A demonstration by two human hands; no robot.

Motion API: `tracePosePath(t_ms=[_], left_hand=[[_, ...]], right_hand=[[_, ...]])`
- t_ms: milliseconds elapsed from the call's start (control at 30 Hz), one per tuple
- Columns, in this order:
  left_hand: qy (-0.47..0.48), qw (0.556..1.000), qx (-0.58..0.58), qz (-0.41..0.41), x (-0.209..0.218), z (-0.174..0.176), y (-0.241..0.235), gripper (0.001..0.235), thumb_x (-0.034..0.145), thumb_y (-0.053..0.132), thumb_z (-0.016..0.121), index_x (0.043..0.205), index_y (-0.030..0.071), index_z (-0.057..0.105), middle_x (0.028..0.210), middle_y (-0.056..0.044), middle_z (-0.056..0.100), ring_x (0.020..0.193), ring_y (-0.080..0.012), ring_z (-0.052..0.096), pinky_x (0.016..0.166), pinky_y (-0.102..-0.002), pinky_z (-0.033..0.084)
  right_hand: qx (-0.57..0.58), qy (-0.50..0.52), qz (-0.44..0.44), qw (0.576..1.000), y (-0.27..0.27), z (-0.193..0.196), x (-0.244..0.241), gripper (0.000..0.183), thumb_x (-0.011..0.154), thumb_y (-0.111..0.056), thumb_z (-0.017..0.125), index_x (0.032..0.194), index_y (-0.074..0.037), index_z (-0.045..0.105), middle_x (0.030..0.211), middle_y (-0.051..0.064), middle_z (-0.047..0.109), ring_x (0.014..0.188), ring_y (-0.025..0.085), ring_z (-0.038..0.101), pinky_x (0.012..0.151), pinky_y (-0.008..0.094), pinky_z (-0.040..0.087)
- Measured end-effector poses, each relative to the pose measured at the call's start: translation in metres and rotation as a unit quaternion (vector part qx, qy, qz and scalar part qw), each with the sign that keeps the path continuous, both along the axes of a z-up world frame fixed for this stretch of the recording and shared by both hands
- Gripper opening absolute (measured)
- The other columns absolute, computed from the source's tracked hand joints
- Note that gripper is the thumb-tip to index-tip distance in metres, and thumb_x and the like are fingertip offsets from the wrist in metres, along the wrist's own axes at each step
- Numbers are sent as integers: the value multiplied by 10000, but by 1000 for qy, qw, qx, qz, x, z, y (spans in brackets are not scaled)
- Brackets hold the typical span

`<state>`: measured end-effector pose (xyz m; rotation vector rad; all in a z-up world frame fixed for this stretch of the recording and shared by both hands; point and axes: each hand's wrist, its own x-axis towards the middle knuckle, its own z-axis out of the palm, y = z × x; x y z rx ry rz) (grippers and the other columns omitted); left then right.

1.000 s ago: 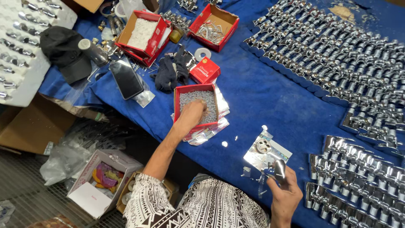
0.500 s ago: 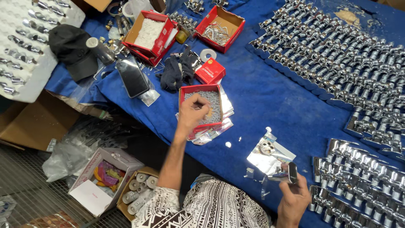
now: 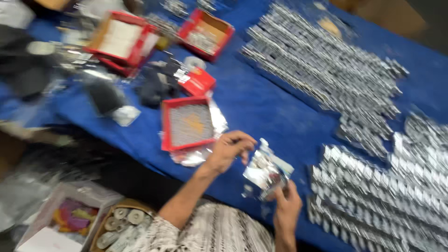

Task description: The person assembles faucets by picking up small components from a red tray and attaching them to the chrome-finished faucet bodies.

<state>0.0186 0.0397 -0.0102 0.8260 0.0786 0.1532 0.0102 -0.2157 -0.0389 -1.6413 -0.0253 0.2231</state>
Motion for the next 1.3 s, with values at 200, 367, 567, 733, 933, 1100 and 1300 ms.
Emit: tracePosePath(t_ms=[200, 367, 567, 733, 933, 1100, 1300], left_hand=[[-61, 989, 128, 53, -7, 41, -14, 179, 1000, -27, 672, 1171, -61, 714, 1021, -84, 690, 838, -128, 675, 734, -266, 589], [-84, 917, 342, 189, -20, 79, -30, 215, 930, -85, 738, 1128, -4, 722, 1043, -94, 712, 822, -135, 706, 741, -256, 595], [-140, 800, 507, 289, -15, 85, -28, 272, 853, -102, 758, 1092, 27, 742, 1050, -114, 720, 912, -246, 724, 805, -308, 595], [-117, 810, 491, 300, -14, 86, -26, 225, 848, -53, 798, 1049, 34, 745, 1025, -97, 724, 925, -231, 729, 812, -322, 606], [-136, 814, 485, 290, -13, 68, -29, 199, 866, -50, 777, 1049, 25, 748, 1018, -108, 735, 932, -227, 732, 811, -311, 613], [-112, 877, 390, 256, -14, 43, -35, 195, 879, -54, 782, 1052, 34, 767, 1067, -80, 725, 966, -183, 718, 839, -296, 603], [-99, 979, 158, 82, -9, 18, -30, 217, 893, -54, 786, 1096, 18, 759, 1266, -110, 675, 1080, -165, 648, 912, -286, 555]], right_hand=[[-75, -39, 32, 996, 36, 41, 44, 322, 932, -46, 627, 1250, 2, 641, 931, 19, 682, 743, 64, 595, 620, 230, 517], [31, -41, 79, 995, 71, 79, 62, 453, 854, 30, 713, 1295, -20, 625, 1109, 9, 724, 856, 43, 664, 702, 186, 556], [-48, -132, 70, 988, 84, 84, 47, 467, 818, 43, 786, 1266, -5, 663, 1027, 31, 700, 836, 72, 675, 709, 194, 562], [-65, -144, 38, 987, 85, 85, 50, 464, 795, -10, 813, 1226, -14, 639, 1015, 11, 697, 799, 69, 704, 684, 191, 580], [-110, -204, 29, 972, 83, 75, 41, 441, 776, -5, 824, 1191, -15, 675, 1027, 44, 674, 789, 98, 682, 629, 229, 552], [-145, -285, 21, 947, 87, 79, 37, 435, 786, -17, 851, 1172, 0, 651, 1042, 56, 659, 829, 106, 683, 685, 236, 566], [-116, -247, 20, 962, 77, 78, 22, 434, 772, 0, 827, 1165, 4, 643, 1037, 66, 656, 782, 105, 668, 645, 229, 555]])
